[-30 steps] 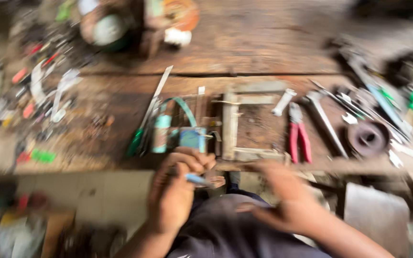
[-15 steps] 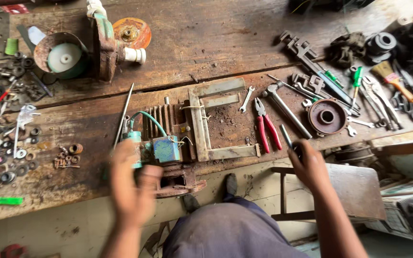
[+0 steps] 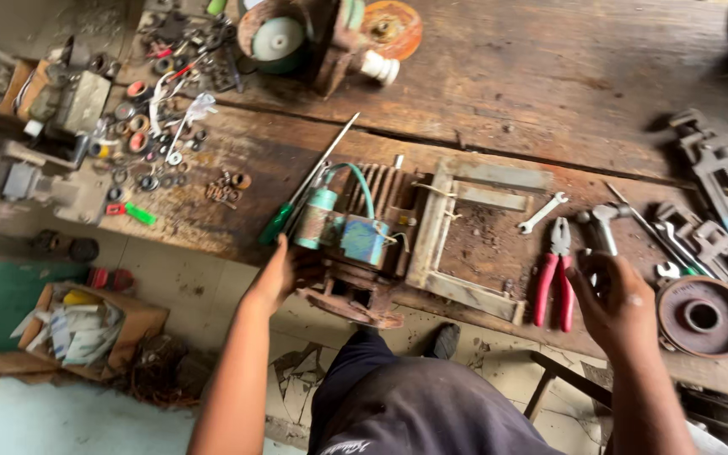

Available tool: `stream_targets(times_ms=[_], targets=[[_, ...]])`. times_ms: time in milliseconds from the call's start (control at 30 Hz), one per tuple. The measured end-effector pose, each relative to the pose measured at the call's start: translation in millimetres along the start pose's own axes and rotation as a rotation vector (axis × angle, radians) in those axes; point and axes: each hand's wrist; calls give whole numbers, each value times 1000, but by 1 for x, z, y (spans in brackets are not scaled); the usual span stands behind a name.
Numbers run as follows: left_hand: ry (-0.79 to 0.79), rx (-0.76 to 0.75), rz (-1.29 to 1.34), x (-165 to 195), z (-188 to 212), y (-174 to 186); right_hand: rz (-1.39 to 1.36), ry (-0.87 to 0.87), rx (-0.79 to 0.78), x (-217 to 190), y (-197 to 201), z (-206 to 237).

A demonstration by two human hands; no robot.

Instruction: The person works on a rusty electric water pump motor at a cluttered wooden workbench. They use red-handled pliers to loosen and remove parts from the pump housing, reposition the pump, then use a hammer and a metal punch to tap and drive components on the motor body, and finally lift and reassemble the pump housing and motor together on the bench.

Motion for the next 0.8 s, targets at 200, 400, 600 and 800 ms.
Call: stream_targets(times_ms=[200, 400, 600, 800], targets=[[-42, -252, 220, 24, -31, -12, -295, 71, -270, -139, 6, -3], [-32, -522, 369, 40, -45, -14, -464, -16, -229, -199, -51, -29], [37, -666, 395, 61, -79, -11, -607, -231, -184, -191, -98, -50], [169, -524, 242, 71, -98, -19, -522, -431, -174, -208, -99, -58]])
Point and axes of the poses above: each hand's wrist, its own z-axis away from the middle knuckle, its own y-axis out of the back of the hand, x = y × z, and after that the axes turned 12 degrees about -x, right-handed
